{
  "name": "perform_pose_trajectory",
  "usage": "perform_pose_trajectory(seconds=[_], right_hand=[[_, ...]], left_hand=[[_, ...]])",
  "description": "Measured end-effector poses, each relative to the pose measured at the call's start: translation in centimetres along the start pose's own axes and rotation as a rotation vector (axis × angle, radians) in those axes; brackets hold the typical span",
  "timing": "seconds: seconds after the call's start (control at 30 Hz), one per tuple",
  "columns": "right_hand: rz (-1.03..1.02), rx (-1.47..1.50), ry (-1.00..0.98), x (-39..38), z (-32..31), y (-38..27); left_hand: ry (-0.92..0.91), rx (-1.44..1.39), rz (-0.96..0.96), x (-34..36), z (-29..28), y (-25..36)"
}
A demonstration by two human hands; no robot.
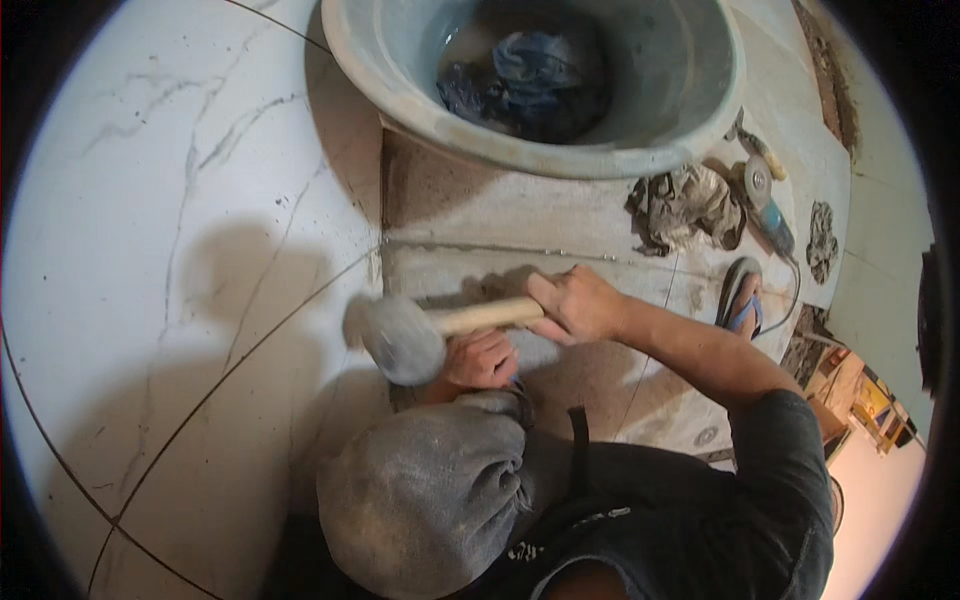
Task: Installing floor tiles by tapping them into place with a rubber mallet and cleaning excess mortar.
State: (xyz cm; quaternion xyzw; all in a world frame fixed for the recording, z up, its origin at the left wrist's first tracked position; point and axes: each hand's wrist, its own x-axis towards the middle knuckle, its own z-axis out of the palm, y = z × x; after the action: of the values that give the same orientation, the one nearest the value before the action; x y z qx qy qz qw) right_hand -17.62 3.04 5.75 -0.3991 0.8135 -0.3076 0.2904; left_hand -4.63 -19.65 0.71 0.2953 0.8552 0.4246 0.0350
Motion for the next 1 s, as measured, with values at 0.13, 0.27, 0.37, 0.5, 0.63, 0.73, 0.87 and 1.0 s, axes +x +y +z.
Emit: perform_pose_trajectory(seconds=[0.13, 0.27, 0.37, 0.5, 0.63, 0.73, 0.87, 1.0], right_hand=[[0.233, -0.163, -0.097, 0.2, 0.3, 2.6], [-0.076, -0.013, 0.097, -0.3, -0.3, 1.4], [-0.092, -0.001, 0.069, -0.5, -0.3, 2.8], [0.162, -0.109, -0.123, -0.5, -0.6, 2.6], [-0.053, -0.040, 0.037, -0.8, -0.2, 2.0], [0.025, -0.079, -0.024, -0.7, 0.0, 2.9], [-0.037, -0.049, 0.019, -0.1, -0.9, 0.2], [0.051, -0.075, -0.019, -0.4, 0.2, 2.5]], left_hand=[[0.067, -0.007, -0.020, 1.2, -0.3, -0.9], [0.008, -0.018, -0.093, 1.5, -0.1, -0.2], [0.072, -0.016, -0.025, 1.3, -0.2, -0.4], [0.014, 0.015, -0.030, 0.6, -0.1, -1.0], [0.015, 0.103, 0.127, 1.4, -1.0, -0.5], [0.123, -0.009, 0.002, 1.6, 0.0, -0.9], [-0.126, -0.028, -0.132, 0.9, -0.8, -0.1], [-0.024, 0.024, 0.018, 0.4, 0.0, -1.0]])
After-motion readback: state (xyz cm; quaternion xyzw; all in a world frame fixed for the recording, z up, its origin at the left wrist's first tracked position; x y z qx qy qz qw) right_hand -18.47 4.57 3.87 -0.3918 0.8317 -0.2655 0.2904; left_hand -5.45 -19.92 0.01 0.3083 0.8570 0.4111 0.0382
